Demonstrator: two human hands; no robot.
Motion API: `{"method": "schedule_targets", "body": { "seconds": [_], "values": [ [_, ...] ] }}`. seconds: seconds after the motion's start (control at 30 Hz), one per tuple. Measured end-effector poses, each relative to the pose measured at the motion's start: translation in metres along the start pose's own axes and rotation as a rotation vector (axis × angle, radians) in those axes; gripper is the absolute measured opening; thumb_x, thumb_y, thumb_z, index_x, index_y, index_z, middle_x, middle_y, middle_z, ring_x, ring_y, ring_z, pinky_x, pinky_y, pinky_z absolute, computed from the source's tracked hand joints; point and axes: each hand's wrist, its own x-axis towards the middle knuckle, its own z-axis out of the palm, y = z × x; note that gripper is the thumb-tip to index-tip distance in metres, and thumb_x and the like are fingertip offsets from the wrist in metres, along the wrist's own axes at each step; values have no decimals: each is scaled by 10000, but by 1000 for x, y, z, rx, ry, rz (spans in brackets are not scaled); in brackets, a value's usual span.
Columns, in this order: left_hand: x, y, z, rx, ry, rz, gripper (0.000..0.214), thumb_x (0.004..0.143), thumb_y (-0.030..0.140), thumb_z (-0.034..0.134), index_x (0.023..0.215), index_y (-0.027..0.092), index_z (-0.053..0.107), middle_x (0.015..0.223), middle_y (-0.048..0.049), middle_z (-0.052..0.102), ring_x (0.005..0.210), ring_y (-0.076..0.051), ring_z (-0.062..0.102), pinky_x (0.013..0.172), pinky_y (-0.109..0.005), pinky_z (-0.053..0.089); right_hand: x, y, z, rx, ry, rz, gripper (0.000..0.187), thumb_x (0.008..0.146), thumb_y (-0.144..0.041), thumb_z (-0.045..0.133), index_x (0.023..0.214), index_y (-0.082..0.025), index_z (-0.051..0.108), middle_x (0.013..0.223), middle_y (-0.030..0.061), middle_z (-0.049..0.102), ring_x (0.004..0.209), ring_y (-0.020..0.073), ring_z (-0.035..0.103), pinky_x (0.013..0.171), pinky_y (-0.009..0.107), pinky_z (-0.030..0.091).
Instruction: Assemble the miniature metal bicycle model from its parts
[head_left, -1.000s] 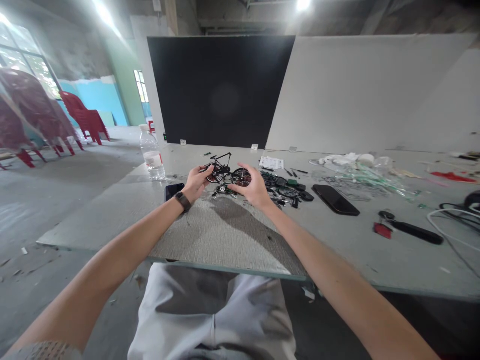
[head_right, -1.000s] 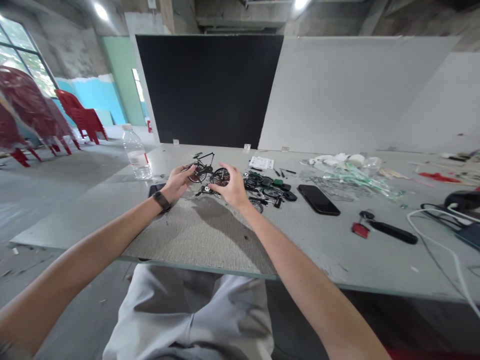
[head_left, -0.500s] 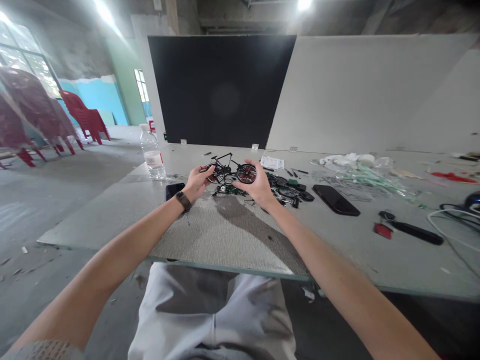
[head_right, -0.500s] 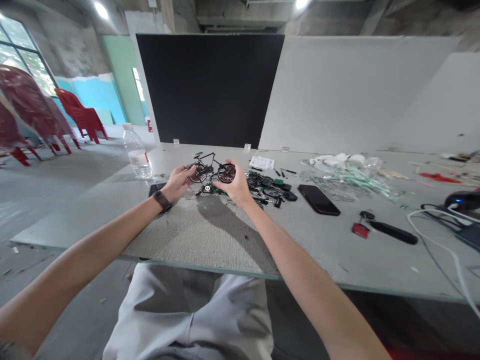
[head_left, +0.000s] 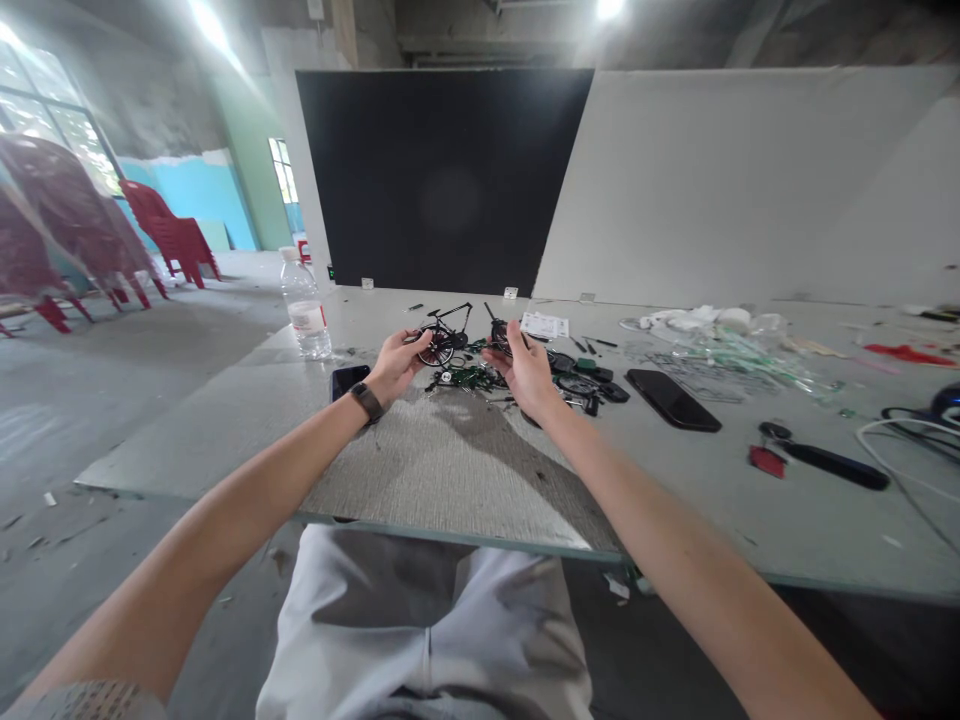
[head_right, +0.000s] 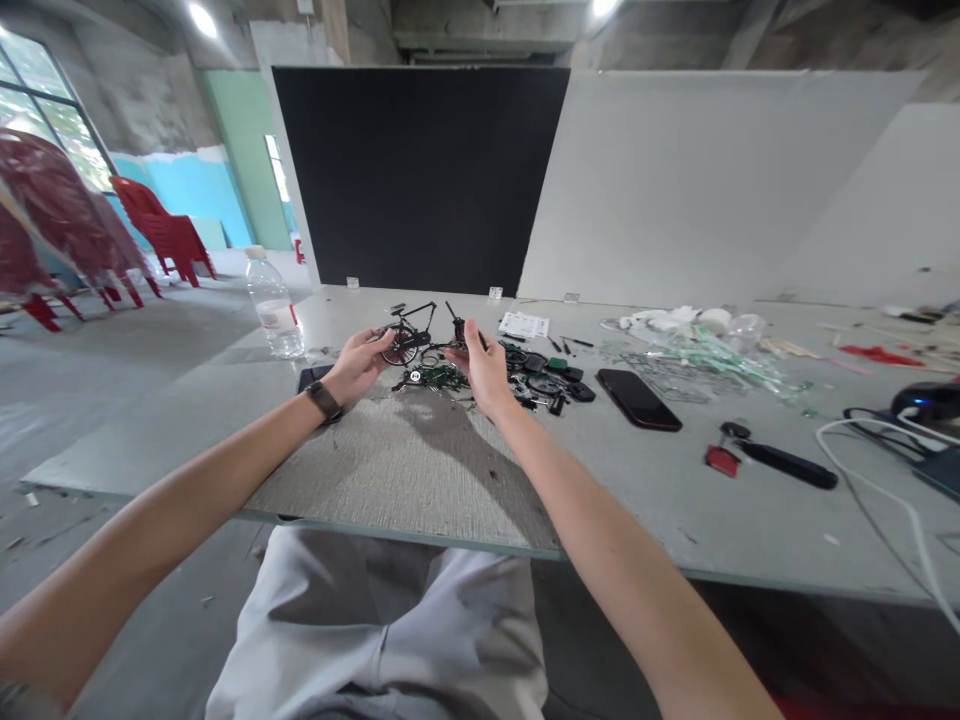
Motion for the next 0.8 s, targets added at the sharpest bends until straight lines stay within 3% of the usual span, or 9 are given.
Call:
{"method": "schedule_targets", "body": {
  "seconds": [0.1, 0.17, 0.33, 0.8],
  "values": [
    [0, -1, -1, 0, -28, -1, 83, 882, 159, 708, 879, 137, 629, 925, -65, 707, 839, -138, 678, 878, -337, 553, -1, -2, 0, 338, 60, 146, 541, 801, -708, 650, 1054, -230, 652, 1019, 89, 694, 936, 251, 719, 901, 404, 611],
    [1, -1, -2, 3, -52, -3, 90, 880, 164, 713, 882, 138, 627, 925, -61, 703, 836, -132, 674, 876, -327, 548, -3, -7, 0, 409, 81, 183, 510, 693, -626, 798, 979, -224, 666, 960, 68, 701, 832, 234, 712, 870, 416, 616],
    [1, -1, -4, -19, -67, 19, 72, 895, 149, 687, 884, 149, 615, 921, -39, 692, 829, -118, 666, 844, -298, 546, -8, -19, -2, 401, 95, 214, 462, 689, -617, 796, 852, -204, 666, 852, 64, 702, 628, 178, 641, 705, 386, 622],
    [0, -2, -6, 68, -107, 44, 163, 880, 188, 711, 997, 183, 598, 900, -12, 678, 828, -122, 659, 841, -299, 537, -8, -20, -3, 401, 88, 248, 429, 718, -614, 779, 812, -204, 695, 770, 64, 714, 564, 152, 597, 578, 322, 569]
  ]
}}
